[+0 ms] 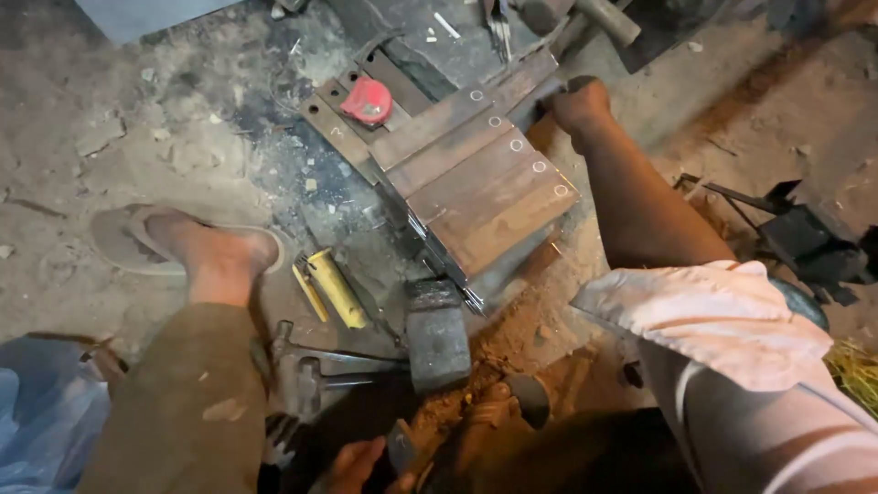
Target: The person sits on the floor in a workshop and uses a metal file to smooth the edges of rectangular metal bars. They hold each bar with one hand and file it with the other, then place the finished bar onto a stack of similar pieces.
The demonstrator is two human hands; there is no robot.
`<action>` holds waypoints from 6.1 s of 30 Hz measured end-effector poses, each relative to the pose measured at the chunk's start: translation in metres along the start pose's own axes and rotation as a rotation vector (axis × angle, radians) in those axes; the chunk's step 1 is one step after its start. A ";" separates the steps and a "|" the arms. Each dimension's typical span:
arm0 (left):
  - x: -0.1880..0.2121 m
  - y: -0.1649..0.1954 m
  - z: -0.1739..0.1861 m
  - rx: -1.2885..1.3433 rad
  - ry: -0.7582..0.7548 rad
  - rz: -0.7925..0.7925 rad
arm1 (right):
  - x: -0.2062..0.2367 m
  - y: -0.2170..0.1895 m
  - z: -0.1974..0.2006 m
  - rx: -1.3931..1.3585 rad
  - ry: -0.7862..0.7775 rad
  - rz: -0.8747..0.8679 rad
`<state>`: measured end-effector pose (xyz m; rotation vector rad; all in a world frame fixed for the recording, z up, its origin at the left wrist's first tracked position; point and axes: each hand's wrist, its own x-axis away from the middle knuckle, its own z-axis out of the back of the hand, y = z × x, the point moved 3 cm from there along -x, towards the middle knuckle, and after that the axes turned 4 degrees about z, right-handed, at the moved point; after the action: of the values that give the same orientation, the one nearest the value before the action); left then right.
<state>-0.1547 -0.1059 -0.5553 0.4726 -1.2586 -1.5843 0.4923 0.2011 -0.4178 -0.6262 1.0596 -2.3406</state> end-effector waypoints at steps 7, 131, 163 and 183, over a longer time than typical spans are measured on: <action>0.003 0.009 0.007 -0.161 -0.024 0.099 | -0.001 0.002 -0.005 -0.163 -0.043 -0.057; -0.133 0.261 0.072 -0.203 0.164 0.148 | 0.367 0.034 0.034 0.038 -0.411 0.203; -0.126 0.283 0.063 -0.616 0.025 -0.366 | 0.380 0.018 0.032 0.319 -0.423 0.730; -0.119 0.288 0.062 -0.641 0.014 -0.294 | 0.384 0.017 0.033 0.272 -0.430 0.800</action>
<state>-0.0213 0.0451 -0.3092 0.2586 -0.6240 -2.1104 0.2191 -0.0580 -0.3336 -0.4531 0.6119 -1.5206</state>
